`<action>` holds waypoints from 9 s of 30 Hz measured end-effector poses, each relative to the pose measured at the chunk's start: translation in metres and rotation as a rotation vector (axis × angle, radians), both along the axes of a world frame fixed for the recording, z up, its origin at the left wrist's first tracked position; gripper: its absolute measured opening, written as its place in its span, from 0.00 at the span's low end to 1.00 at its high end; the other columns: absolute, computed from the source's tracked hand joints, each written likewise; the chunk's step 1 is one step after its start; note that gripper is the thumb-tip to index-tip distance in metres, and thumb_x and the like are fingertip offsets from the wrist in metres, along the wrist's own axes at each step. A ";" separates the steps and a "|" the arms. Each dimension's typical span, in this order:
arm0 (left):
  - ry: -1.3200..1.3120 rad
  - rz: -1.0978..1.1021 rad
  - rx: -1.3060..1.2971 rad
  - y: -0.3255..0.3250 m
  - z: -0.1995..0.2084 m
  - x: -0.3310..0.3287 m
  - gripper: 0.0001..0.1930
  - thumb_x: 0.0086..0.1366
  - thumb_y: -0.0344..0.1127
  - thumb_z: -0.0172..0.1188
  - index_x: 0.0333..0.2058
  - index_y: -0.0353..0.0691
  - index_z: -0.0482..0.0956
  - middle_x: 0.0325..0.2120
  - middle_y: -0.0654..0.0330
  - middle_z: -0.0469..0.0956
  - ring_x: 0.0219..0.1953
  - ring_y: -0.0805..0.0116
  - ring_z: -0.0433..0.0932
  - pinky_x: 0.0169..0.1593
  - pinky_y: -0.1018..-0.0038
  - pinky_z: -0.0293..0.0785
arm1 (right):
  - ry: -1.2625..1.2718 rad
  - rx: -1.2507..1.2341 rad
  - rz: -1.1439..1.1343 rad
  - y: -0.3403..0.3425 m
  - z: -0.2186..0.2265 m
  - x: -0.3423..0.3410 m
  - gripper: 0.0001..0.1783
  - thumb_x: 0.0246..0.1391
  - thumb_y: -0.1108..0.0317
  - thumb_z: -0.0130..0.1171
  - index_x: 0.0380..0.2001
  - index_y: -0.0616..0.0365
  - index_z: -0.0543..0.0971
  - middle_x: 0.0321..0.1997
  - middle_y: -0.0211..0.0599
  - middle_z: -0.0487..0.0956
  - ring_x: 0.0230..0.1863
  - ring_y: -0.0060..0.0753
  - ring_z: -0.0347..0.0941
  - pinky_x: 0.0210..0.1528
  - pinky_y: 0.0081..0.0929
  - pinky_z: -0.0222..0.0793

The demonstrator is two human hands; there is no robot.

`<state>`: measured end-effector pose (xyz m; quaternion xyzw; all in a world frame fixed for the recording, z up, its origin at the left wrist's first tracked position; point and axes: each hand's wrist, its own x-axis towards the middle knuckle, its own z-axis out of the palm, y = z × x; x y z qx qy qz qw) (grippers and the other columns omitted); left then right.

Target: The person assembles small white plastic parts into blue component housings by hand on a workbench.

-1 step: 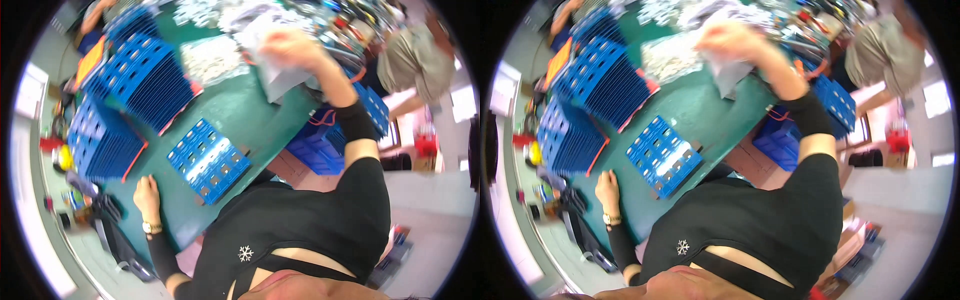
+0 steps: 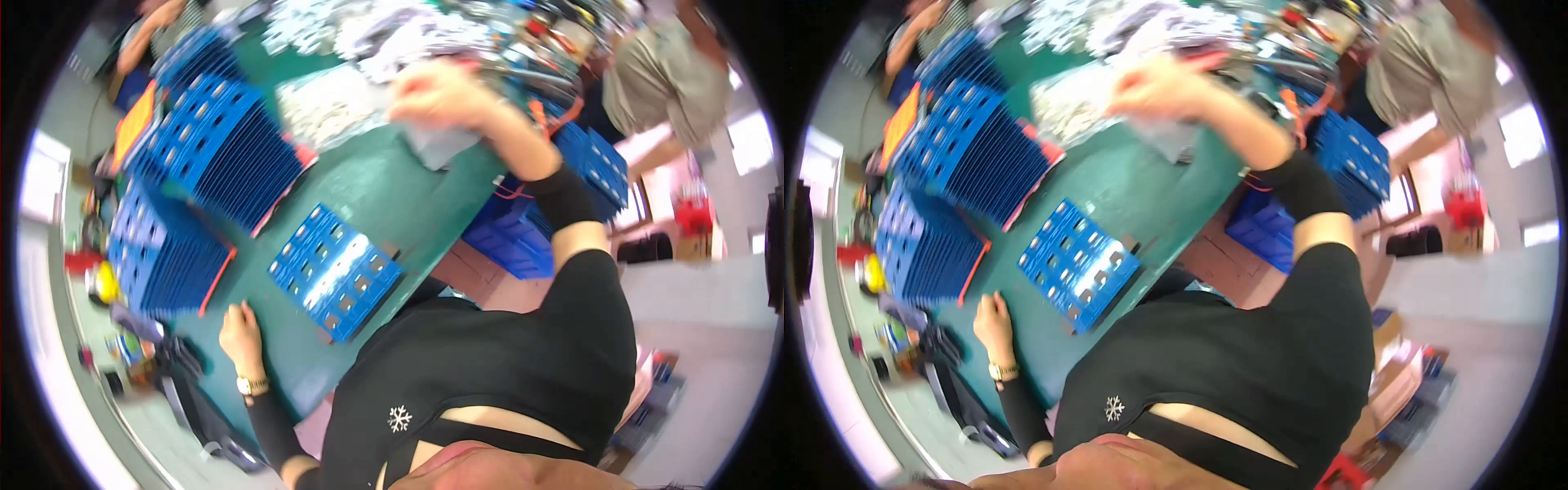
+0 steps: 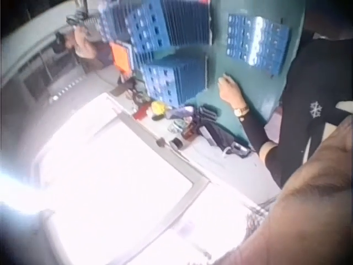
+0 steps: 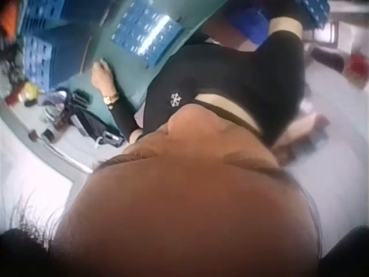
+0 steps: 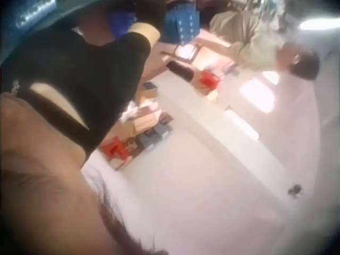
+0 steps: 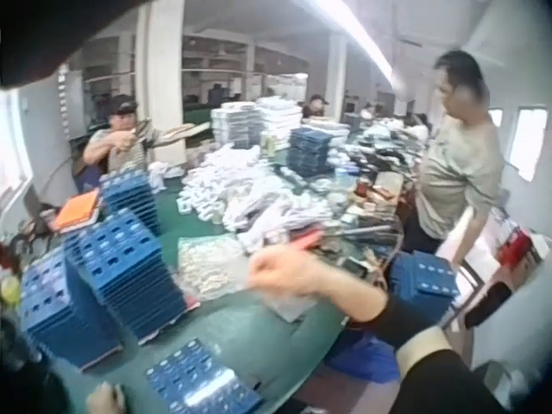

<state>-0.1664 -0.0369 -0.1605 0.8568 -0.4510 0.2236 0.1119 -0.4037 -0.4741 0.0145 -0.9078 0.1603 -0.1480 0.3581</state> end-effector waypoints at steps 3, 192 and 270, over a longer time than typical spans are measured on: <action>0.083 -0.052 -0.012 0.003 -0.002 0.005 0.16 0.62 0.34 0.62 0.20 0.39 0.65 0.15 0.53 0.69 0.16 0.52 0.70 0.21 0.62 0.66 | -0.086 0.188 0.179 0.037 -0.043 0.012 0.15 0.47 0.57 0.70 0.27 0.56 0.79 0.24 0.29 0.79 0.25 0.21 0.72 0.29 0.26 0.70; 0.057 -0.121 -0.092 0.017 0.012 -0.001 0.18 0.51 0.28 0.67 0.16 0.42 0.63 0.12 0.59 0.65 0.13 0.58 0.68 0.19 0.66 0.65 | -0.683 0.619 -0.103 0.056 -0.092 0.020 0.43 0.55 0.83 0.48 0.70 0.60 0.42 0.21 0.24 0.70 0.22 0.12 0.64 0.28 0.11 0.61; 0.190 0.278 -0.150 0.000 0.008 -0.015 0.05 0.61 0.30 0.59 0.34 0.40 0.72 0.29 0.55 0.73 0.29 0.51 0.76 0.30 0.62 0.73 | -0.661 0.580 -0.053 0.068 -0.118 0.045 0.45 0.56 0.84 0.49 0.70 0.56 0.39 0.24 0.26 0.70 0.23 0.13 0.62 0.27 0.11 0.58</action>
